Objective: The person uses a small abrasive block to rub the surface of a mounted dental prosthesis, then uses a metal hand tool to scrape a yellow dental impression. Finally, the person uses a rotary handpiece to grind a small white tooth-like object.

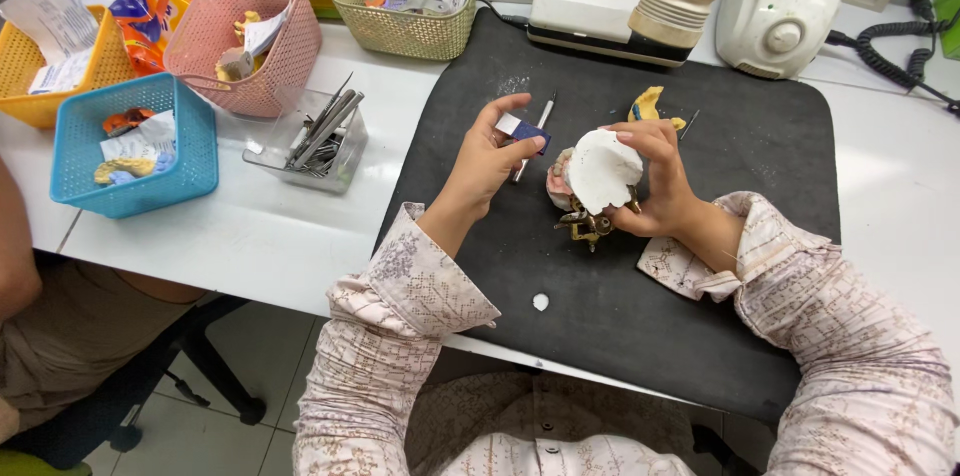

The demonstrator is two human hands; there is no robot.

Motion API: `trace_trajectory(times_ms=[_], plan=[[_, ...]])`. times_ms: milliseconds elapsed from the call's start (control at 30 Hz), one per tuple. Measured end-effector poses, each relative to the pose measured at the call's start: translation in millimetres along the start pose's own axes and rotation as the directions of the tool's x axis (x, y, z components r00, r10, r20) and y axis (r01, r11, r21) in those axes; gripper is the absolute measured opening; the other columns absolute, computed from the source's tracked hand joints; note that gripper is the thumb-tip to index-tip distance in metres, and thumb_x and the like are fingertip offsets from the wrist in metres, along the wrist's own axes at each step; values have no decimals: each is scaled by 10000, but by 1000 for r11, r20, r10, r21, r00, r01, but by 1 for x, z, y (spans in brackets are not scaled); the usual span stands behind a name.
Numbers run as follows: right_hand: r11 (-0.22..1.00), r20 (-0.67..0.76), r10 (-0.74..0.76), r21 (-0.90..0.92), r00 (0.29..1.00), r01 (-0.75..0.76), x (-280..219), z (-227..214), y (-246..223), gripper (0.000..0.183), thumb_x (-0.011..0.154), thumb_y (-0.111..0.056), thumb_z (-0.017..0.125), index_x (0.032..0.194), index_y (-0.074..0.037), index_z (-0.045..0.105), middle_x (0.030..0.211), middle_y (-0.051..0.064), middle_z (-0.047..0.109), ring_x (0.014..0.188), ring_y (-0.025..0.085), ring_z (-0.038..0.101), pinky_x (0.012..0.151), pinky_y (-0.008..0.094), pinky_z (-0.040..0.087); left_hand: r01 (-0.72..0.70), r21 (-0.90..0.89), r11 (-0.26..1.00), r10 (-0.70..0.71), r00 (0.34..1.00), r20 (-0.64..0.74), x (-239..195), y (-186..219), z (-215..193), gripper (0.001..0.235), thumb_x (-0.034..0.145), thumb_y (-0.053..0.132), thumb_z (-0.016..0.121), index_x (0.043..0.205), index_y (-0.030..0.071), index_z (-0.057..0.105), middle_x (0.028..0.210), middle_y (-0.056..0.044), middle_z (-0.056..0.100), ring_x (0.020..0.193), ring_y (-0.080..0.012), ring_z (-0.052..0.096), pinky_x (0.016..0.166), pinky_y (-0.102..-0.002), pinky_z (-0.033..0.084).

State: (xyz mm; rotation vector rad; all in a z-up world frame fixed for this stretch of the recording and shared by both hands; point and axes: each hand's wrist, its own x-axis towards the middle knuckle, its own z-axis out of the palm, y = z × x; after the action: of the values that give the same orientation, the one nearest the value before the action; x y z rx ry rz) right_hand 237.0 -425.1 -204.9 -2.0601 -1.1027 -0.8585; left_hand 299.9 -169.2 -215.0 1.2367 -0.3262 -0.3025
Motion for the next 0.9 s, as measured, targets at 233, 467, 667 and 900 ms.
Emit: trace_trajectory(times_ms=[233, 467, 667, 900], plan=[[999, -3, -15, -29, 1000, 15, -2, 1, 3, 759, 746, -233, 748, 1397, -60, 398, 1313, 212, 602, 1174, 302, 519, 1048, 443, 352, 109, 80, 991, -109, 994, -14, -6, 4, 7, 523, 894, 126, 731, 1386, 116, 554, 934, -12, 712, 840, -69, 677, 668, -201, 465], [999, -15, -15, -31, 1000, 14, -3, 3, 3, 751, 740, -227, 735, 1394, -67, 402, 1305, 210, 601, 1178, 300, 515, 1046, 441, 361, 75, 22, 997, -75, 997, 5, -4, 2, 5, 429, 900, 102, 705, 1319, 63, 620, 931, -17, 713, 743, -29, 594, 607, -177, 464], [999, -14, -17, -39, 1000, 16, -3, 4, 4, 738, 772, -265, 727, 1405, -78, 395, 1311, 201, 606, 1195, 299, 520, 1046, 441, 363, 82, 57, 995, -82, 997, 5, -5, 0, 8, 422, 869, 96, 760, 1264, 78, 613, 901, -15, 711, 787, -48, 676, 634, -179, 514], [999, -9, -13, -36, 1000, 13, -2, 3, 2, 734, 783, -276, 723, 1410, -82, 396, 1312, 197, 614, 1192, 293, 526, 1046, 443, 360, 119, 96, 988, -117, 993, -21, -4, -2, 9, 314, 866, 101, 768, 1152, 78, 639, 878, -34, 729, 775, -66, 702, 611, -180, 489]])
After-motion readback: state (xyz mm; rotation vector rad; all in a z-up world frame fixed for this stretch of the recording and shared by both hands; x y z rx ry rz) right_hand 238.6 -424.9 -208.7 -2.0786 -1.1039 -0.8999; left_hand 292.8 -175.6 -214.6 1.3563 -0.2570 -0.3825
